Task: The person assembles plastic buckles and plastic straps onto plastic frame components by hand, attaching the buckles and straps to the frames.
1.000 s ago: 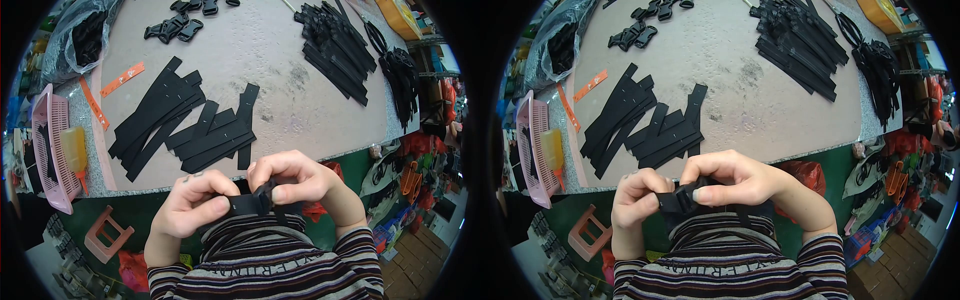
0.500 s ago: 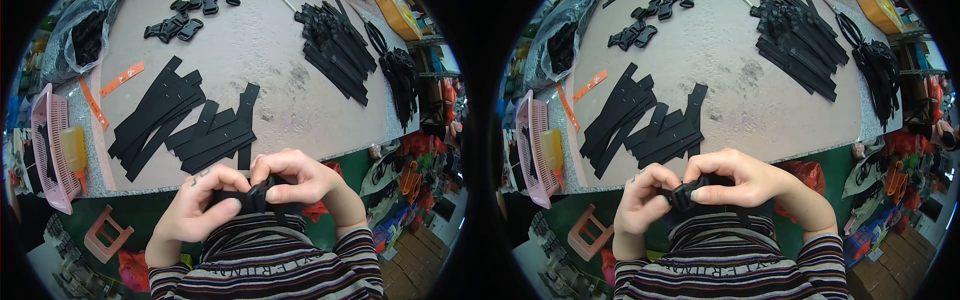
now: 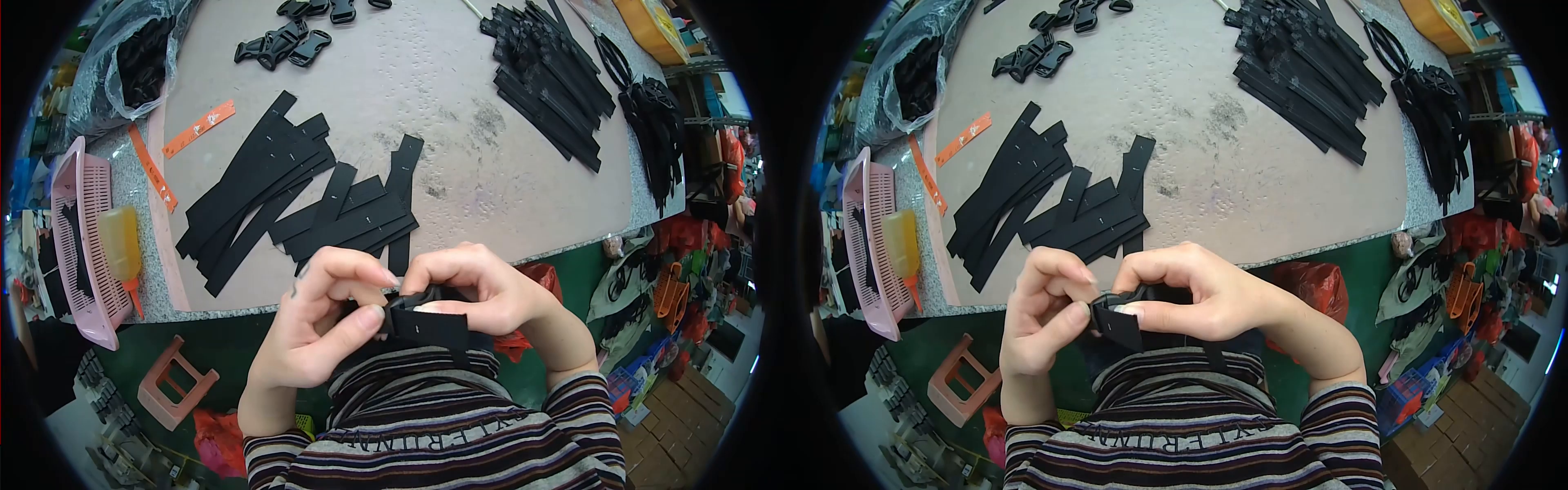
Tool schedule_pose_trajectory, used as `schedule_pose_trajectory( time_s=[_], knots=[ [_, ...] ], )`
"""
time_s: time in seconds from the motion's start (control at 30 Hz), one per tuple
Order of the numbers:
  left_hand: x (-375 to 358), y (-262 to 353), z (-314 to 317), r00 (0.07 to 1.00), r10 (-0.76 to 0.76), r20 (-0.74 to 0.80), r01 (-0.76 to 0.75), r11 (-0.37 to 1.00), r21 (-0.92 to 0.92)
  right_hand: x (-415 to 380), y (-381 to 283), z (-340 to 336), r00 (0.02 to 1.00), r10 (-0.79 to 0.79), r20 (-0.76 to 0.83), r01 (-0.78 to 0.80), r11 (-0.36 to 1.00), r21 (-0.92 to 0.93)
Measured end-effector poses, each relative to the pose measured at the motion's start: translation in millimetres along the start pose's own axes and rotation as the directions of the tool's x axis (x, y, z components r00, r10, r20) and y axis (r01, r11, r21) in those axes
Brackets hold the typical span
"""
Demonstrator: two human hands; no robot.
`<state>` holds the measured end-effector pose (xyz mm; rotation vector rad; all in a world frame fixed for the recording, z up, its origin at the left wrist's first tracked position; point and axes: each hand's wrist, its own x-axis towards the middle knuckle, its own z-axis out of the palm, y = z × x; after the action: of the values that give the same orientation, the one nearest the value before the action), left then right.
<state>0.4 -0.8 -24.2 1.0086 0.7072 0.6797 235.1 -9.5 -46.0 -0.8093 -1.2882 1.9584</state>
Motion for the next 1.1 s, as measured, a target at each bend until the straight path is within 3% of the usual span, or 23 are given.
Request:
schedule_pose_trajectory(
  time_s=[0.03, 0.07, 0.1, 0.17, 0.23, 0.27, 0.33, 0.43, 0.57, 0.6, 0.87, 1.0, 1.1],
  knots=[
    [2.0, 2.8, 1.4, 0.999, 0.034, -0.033, -0.032, 0.998, 0.054, 0.0, 1.5, 0.1, 0.999, -0.024, -0.024, 0.024, 1.0, -0.007],
    [6.6, 7.5, 0.0, 0.978, 0.207, -0.004, -0.195, 0.93, 0.311, 0.0, -1.0, 0.6, 0.998, -0.036, -0.054, 0.029, 0.992, -0.124],
    [9.2, 13.0, -1.2, 0.932, 0.357, 0.068, -0.336, 0.774, 0.537, -0.7, -6.8, 2.4, 0.995, -0.049, -0.085, 0.028, 0.971, -0.236],
    [0.0, 33.7, -1.1, 0.971, 0.213, 0.106, -0.231, 0.737, 0.636, -0.3, -16.7, 7.3, 0.988, -0.055, -0.144, 0.0, 0.935, -0.355],
    [5.2, 33.1, 2.7, 0.977, 0.164, 0.139, -0.214, 0.8, 0.56, 2.3, -24.7, 15.2, 0.977, -0.04, -0.208, -0.041, 0.926, -0.375],
    [4.8, 31.4, 2.5, 0.985, 0.151, 0.08, -0.17, 0.835, 0.524, 2.5, -28.9, 16.6, 0.973, -0.038, -0.226, -0.058, 0.913, -0.404],
    [2.6, 22.9, 1.3, 0.993, 0.11, -0.035, -0.084, 0.895, 0.438, 1.2, -27.8, 17.0, 0.956, -0.156, -0.249, -0.005, 0.838, -0.545],
    [-1.9, 6.6, -2.3, 0.983, 0.17, -0.071, -0.115, 0.866, 0.487, 0.2, -27.7, 21.0, 0.934, -0.25, -0.254, 0.009, 0.729, -0.684],
    [-3.1, 16.1, 0.8, 0.961, 0.275, -0.002, -0.21, 0.739, 0.64, 1.4, -25.2, 19.9, 0.913, -0.305, -0.27, -0.033, 0.606, -0.795],
    [-1.5, 16.1, 1.5, 0.958, 0.288, -0.009, -0.213, 0.728, 0.651, 1.0, -26.6, 19.7, 0.928, -0.273, -0.255, -0.012, 0.661, -0.75],
    [3.1, 9.0, 12.7, 0.904, 0.407, -0.132, -0.129, 0.552, 0.824, 0.1, -22.9, 22.5, 0.921, -0.309, -0.235, 0.025, 0.651, -0.759],
    [2.8, 9.6, 13.3, 0.895, 0.441, -0.067, -0.154, 0.445, 0.882, -0.8, -22.9, 25.1, 0.933, -0.288, -0.215, 0.036, 0.671, -0.741],
    [4.8, 14.5, 15.3, 0.9, 0.433, -0.039, -0.157, 0.407, 0.9, -0.2, -17.9, 27.3, 0.911, -0.361, -0.199, 0.086, 0.638, -0.765]
  ],
)
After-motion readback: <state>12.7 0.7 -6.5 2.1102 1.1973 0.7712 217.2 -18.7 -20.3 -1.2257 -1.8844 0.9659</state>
